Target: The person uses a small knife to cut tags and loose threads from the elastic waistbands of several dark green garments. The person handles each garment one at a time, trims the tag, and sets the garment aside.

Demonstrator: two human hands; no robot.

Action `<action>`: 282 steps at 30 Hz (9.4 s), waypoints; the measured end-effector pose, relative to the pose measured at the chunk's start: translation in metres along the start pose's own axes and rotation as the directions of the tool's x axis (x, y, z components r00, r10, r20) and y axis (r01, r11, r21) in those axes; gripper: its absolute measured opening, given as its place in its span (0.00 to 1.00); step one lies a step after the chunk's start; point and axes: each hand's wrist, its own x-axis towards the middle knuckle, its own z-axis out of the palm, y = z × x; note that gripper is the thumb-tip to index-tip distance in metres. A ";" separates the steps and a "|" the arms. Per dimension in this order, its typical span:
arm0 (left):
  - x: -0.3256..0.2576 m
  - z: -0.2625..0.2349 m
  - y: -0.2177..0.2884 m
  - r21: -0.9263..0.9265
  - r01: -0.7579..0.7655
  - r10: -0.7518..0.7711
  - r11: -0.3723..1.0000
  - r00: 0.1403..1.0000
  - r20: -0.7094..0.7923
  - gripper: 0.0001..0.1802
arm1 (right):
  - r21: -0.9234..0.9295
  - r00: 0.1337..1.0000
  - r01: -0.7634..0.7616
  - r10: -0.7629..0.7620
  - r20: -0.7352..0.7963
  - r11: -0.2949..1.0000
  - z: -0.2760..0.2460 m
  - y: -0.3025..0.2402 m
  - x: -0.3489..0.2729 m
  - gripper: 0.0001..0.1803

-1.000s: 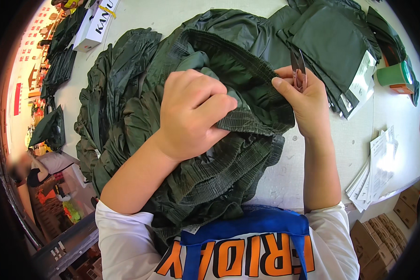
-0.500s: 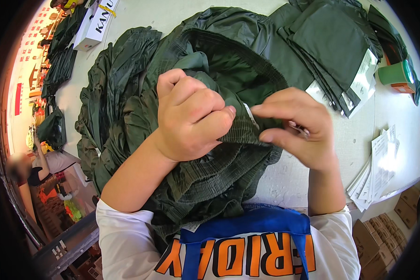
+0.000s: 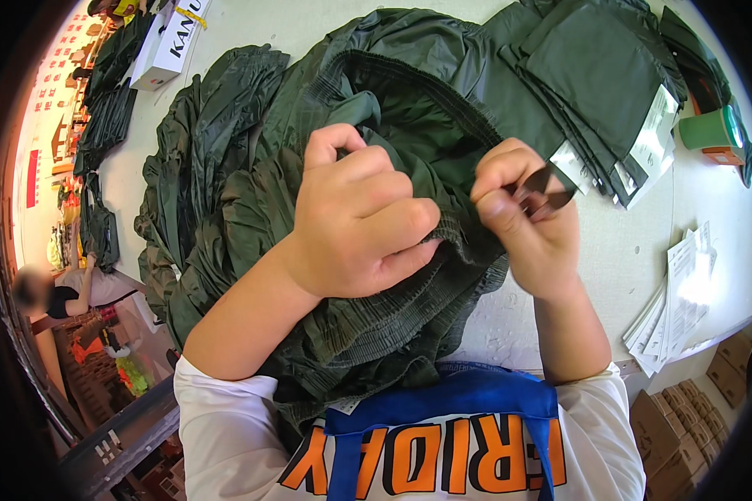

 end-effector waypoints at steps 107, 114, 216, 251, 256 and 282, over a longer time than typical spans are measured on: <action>0.020 0.004 0.003 -0.271 0.746 -0.042 0.609 0.371 0.928 0.19 | 0.201 0.771 -0.541 0.577 -0.269 0.817 -0.069 0.131 0.143 0.09; -0.008 -0.006 -0.013 -0.636 0.380 -0.528 0.672 0.847 -0.052 0.17 | -0.301 0.893 0.431 -0.353 0.279 0.851 -0.004 0.046 0.081 0.09; -0.083 -0.081 0.024 0.217 0.249 -0.089 0.944 0.824 -0.559 0.15 | -0.219 0.846 0.279 -0.131 0.517 0.935 0.095 -0.039 0.057 0.14; -0.077 -0.085 0.031 0.187 0.355 -0.206 0.916 0.817 -0.539 0.16 | 0.175 0.962 -0.035 -0.014 0.273 0.984 0.085 -0.026 0.059 0.17; -0.081 -0.089 0.037 -0.450 0.531 -0.693 0.717 0.606 -0.390 0.09 | -0.106 0.967 -0.043 0.068 0.245 0.993 0.069 -0.023 0.071 0.21; -0.076 -0.097 0.047 -0.846 0.489 -0.902 0.214 0.432 0.022 0.15 | -0.404 0.631 0.772 -0.522 0.573 0.491 0.102 -0.048 0.078 0.17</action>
